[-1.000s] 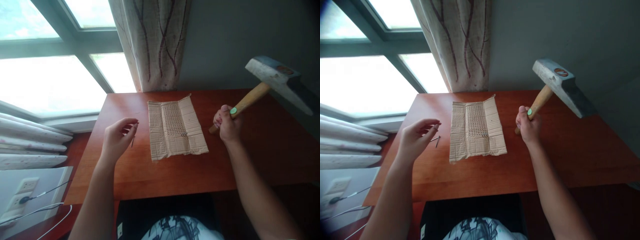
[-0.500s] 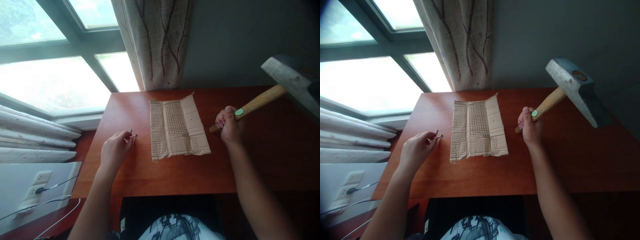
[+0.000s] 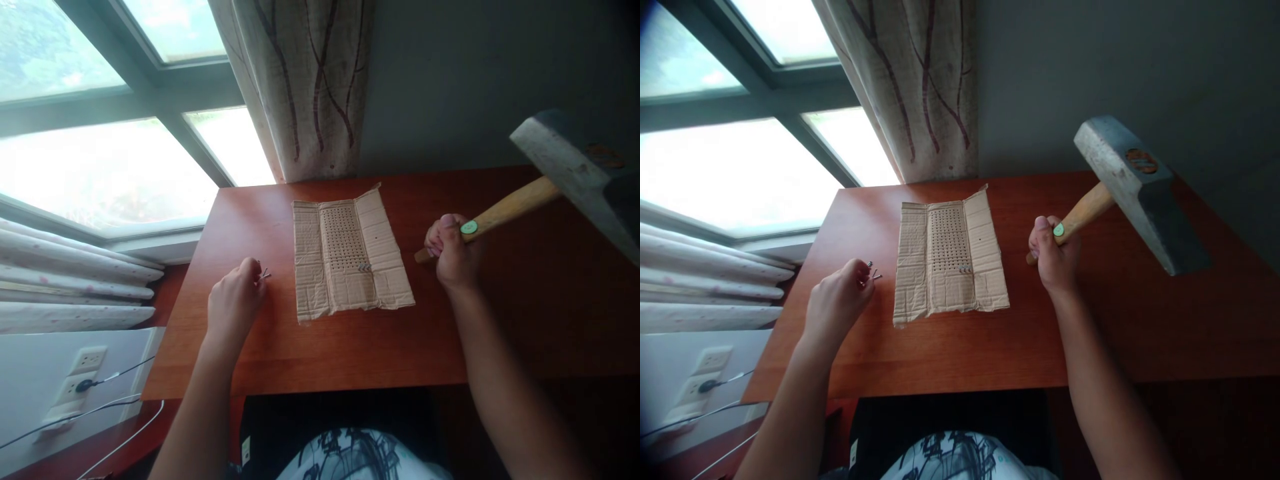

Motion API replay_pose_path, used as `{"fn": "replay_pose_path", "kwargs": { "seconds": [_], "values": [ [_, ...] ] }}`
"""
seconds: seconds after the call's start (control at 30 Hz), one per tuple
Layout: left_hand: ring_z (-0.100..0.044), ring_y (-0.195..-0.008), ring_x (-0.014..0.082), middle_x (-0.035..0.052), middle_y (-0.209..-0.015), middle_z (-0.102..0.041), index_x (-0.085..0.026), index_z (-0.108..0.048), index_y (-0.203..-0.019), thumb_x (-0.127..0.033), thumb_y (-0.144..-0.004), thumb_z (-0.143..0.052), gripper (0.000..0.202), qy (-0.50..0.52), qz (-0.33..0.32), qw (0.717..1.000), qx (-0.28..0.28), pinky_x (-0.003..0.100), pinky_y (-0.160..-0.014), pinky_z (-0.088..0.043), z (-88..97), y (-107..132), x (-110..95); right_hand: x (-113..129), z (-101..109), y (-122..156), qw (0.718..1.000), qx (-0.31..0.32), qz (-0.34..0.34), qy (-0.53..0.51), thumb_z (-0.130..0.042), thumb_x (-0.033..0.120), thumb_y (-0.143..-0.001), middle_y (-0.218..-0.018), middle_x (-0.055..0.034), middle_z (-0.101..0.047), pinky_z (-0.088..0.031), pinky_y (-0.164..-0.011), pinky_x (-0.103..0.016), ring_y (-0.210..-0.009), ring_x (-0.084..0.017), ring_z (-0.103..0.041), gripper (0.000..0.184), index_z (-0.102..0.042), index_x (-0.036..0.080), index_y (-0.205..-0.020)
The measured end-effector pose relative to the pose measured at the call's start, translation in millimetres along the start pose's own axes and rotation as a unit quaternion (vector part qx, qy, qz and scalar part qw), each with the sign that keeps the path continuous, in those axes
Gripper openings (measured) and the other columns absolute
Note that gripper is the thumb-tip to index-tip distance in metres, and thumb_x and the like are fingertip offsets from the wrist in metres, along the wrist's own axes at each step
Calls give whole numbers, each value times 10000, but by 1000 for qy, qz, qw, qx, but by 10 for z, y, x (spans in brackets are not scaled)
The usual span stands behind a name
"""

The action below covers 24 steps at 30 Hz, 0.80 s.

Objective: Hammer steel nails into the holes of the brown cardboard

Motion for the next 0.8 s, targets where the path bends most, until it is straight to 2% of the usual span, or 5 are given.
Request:
{"fn": "replay_pose_path", "kwargs": {
  "seconds": [0.17, 0.27, 0.37, 0.57, 0.8],
  "values": [
    [-686, -710, 172, 28, -858, -739, -208, -690, -970, -292, -839, -648, 161, 291, -45, 953, -70, 271, -656, -514, 285, 94, -125, 10, 13, -19, 1000, -10, -6, 9, -607, 635, -867, -449, 64, -307, -255, -349, -250, -384, -91, -320, 568, -333, 241, -562],
    [-680, -714, 159, 34, -845, -730, -182, -694, -906, -298, -815, -722, 150, 462, -83, 882, -38, 258, -653, -549, 438, 135, -371, 15, 20, -28, 1000, -16, -4, 5, -606, 650, -860, -443, 65, -302, -249, -347, -252, -379, -90, -303, 580, -323, 242, -560],
    [-660, -684, 144, 41, -795, -722, -166, -701, -881, -270, -812, -742, 132, 519, -134, 844, 6, 240, -614, -532, 511, 135, -717, 17, 20, -28, 1000, -12, -3, -2, -605, 640, -867, -442, 66, -296, -241, -348, -253, -376, -86, -291, 587, -314, 239, -552],
    [-603, -612, 108, 22, -723, -701, -168, -702, -851, -207, -831, -684, 48, 478, -206, 854, 22, 206, -549, -467, 416, 27, -1186, 24, 25, -12, 1000, -6, 0, -25, -619, 589, -884, -451, 65, -311, -239, -370, -248, -389, -80, -304, 562, -340, 230, -552],
    [-516, -531, 85, -11, -630, -641, -182, -701, -832, -213, -827, -667, 46, 426, -212, 879, -14, 191, -516, -429, 359, -5, -1236, 27, 34, 3, 1000, -11, -4, -11, -619, 578, -888, -458, 63, -316, -239, -377, -250, -394, -83, -320, 553, -348, 230, -555]
  ]
}}
Point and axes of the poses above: each hand's wrist, its own y-axis away from the middle knuckle, its own z-axis out of the back of the hand, x = y × z, the point moved 4 cm from there along -y, towards the middle knuckle
